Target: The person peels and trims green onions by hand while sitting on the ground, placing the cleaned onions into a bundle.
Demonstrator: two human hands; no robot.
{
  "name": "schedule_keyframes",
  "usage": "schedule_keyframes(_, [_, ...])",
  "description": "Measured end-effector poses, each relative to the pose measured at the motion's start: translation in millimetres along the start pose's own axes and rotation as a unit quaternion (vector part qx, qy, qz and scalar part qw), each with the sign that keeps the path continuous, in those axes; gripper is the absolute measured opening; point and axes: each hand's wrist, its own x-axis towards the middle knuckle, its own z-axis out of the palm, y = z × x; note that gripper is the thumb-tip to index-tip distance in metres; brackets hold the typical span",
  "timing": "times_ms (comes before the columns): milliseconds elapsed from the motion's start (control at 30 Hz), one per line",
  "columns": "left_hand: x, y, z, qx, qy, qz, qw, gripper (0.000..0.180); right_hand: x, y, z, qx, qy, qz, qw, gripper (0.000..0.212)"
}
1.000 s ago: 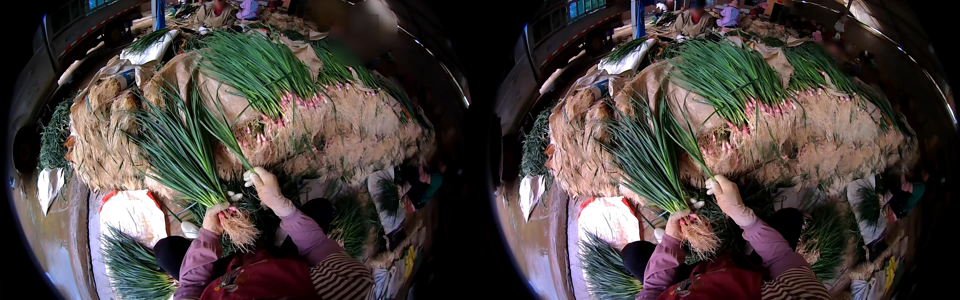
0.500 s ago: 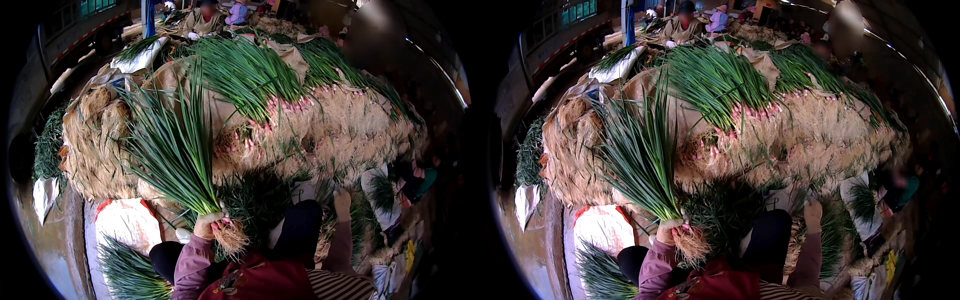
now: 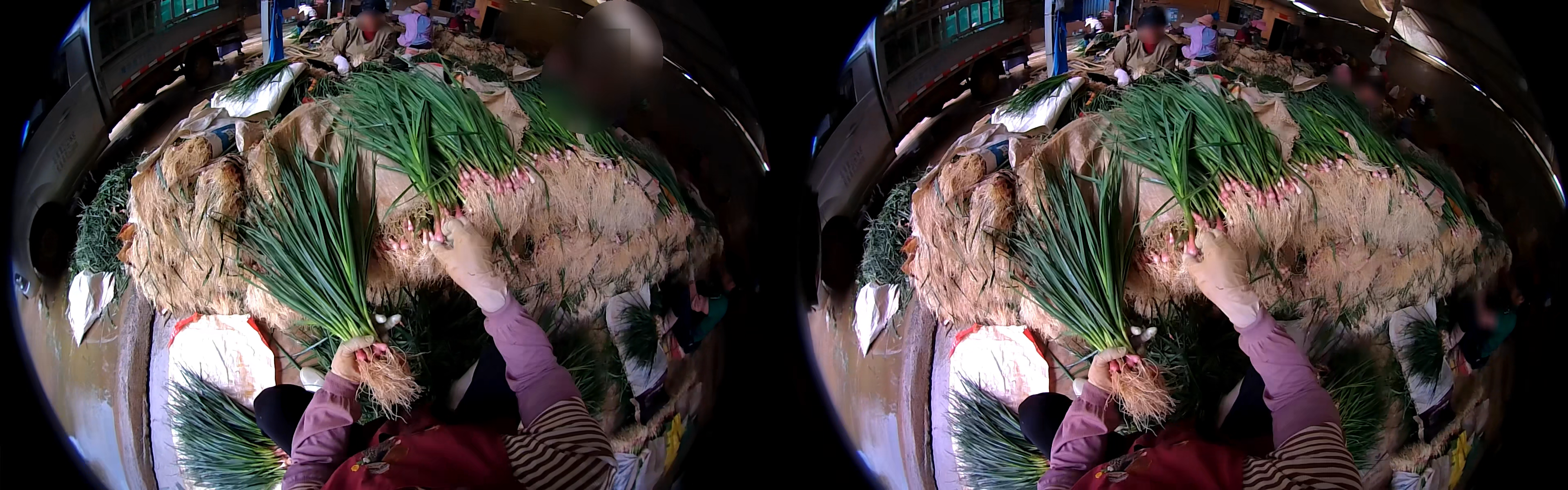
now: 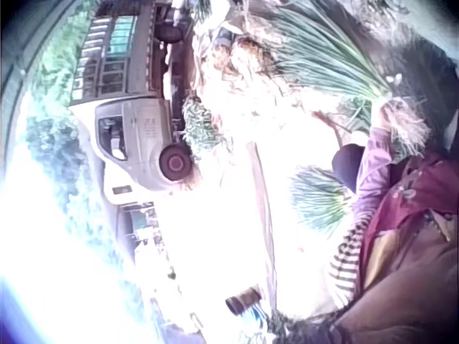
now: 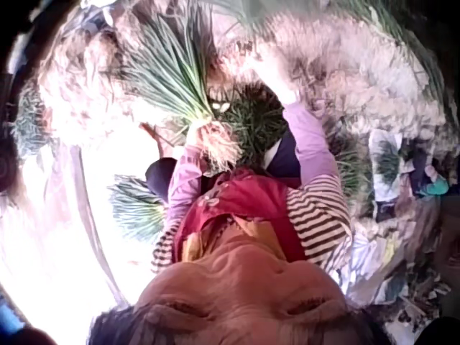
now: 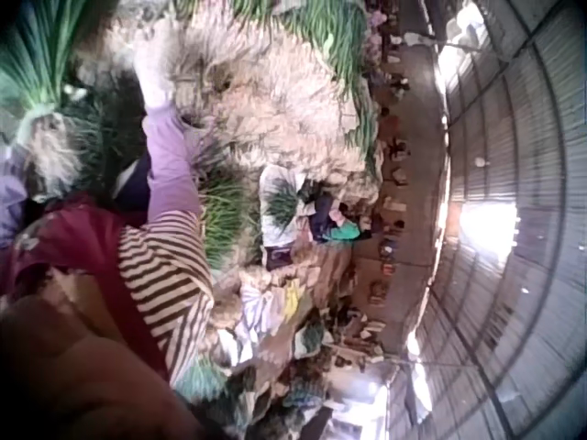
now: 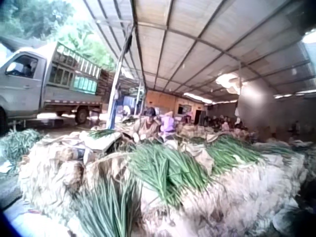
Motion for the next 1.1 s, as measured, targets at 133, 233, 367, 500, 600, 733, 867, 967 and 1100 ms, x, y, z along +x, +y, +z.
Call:
schedule_keyframes(133, [-5.8,-5.8,-6.1,0.023,0.129,-0.044,0.990,0.026,-106.3,-25.2,30.7,0.168,-0.148,-0.018,0.974,0.019])
schedule_keyframes(233, [2.8,-9.4,-6.2,0.032,0.162,-0.059,0.984,0.021,-121.7,-11.4,48.7,0.171,-0.181,0.003,0.969,0.022])
schedule_keyframes(367, [2.8,-12.0,-12.7,0.049,0.157,-0.067,0.984,0.019,-85.1,-18.3,55.0,0.196,-0.152,0.071,0.966,0.031])
schedule_keyframes(500, [-0.5,-10.1,-5.6,0.069,0.193,-0.040,0.978,0.020,-84.1,-32.1,70.1,0.088,-0.169,-0.032,0.981,0.023])
schedule_keyframes(600, [0.2,-11.4,8.8,0.085,0.211,-0.011,0.974,0.012,-97.3,-41.1,75.0,0.275,-0.155,0.087,0.945,0.018])
schedule_keyframes(733, [-2.8,-10.9,12.9,0.073,0.145,0.010,0.987,0.022,-84.5,17.0,104.9,0.104,-0.095,0.134,0.981,0.028])
schedule_keyframes(867, [-8.8,-4.7,10.9,0.083,0.108,0.054,0.989,0.043,-40.9,17.6,53.3,-0.015,-0.420,-0.003,0.907,0.041])
schedule_keyframes(967, [-5.2,-6.9,16.3,0.075,0.092,0.073,0.990,0.039,27.7,5.3,-4.5,0.068,-0.036,0.123,0.989,0.027])
schedule_keyframes(1100, [0.1,-8.1,15.1,0.030,0.091,0.028,0.995,0.037,109.8,50.2,-11.7,-0.252,-0.074,0.143,0.954,0.021])
